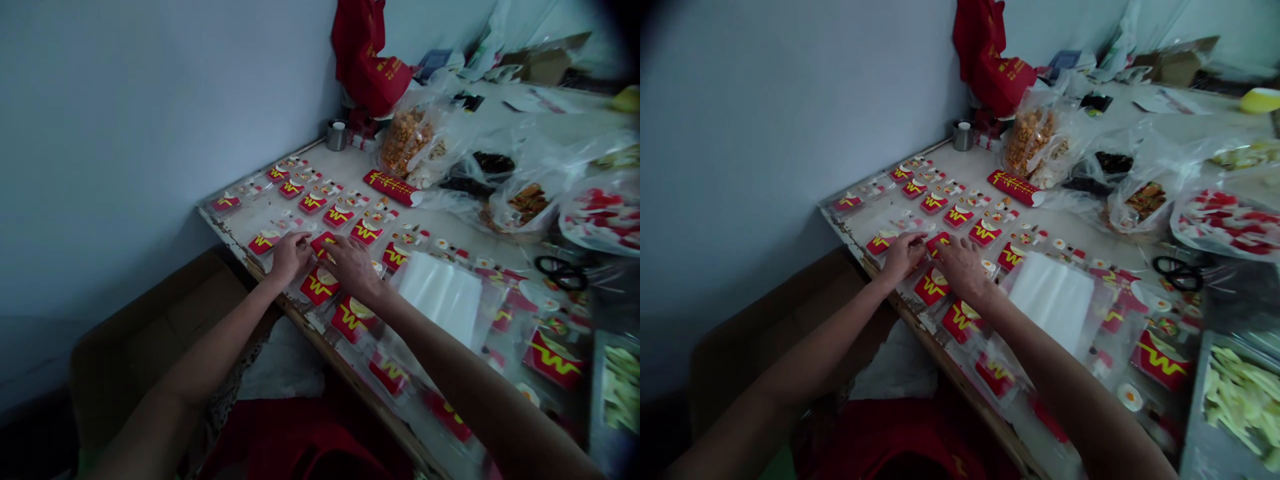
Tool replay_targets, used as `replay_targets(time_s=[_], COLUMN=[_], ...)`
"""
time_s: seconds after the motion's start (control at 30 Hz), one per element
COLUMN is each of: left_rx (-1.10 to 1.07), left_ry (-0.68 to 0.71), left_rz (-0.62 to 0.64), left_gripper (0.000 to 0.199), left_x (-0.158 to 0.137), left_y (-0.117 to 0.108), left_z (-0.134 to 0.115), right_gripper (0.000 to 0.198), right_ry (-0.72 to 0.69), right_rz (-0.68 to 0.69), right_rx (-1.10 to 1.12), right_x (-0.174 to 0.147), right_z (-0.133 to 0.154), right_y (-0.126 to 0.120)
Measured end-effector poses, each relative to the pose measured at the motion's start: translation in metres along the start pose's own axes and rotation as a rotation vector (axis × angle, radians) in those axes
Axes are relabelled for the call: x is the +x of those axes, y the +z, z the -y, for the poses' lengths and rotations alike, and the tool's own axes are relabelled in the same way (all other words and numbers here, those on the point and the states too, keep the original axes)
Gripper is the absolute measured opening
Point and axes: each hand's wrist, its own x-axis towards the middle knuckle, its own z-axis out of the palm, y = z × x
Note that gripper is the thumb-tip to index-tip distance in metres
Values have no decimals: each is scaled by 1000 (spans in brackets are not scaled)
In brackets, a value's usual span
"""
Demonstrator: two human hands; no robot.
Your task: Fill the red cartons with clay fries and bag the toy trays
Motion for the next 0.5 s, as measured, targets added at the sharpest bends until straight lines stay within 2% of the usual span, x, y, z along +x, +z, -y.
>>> replay_targets(time_s=[0.07, 0.2, 0.37, 0.5], left_rx=[9, -2, -63, -97], left_ry=[14, 17, 36, 86], left_rz=[-28, -46, -62, -70], left_gripper=[31, 26, 28, 29], left_x=[-1, -1, -3, -7], left_y=[4, 11, 15, 16], left_z=[2, 6, 14, 20], right_gripper=[34, 34, 34, 43], right_ry=[-13, -69, 21, 72], right_rz=[43, 112, 64, 30], right_rx=[67, 128, 27, 0], right_x=[8, 18, 16, 14], right_z=[-8, -21, 0, 17], right_y=[-1, -3, -10, -8])
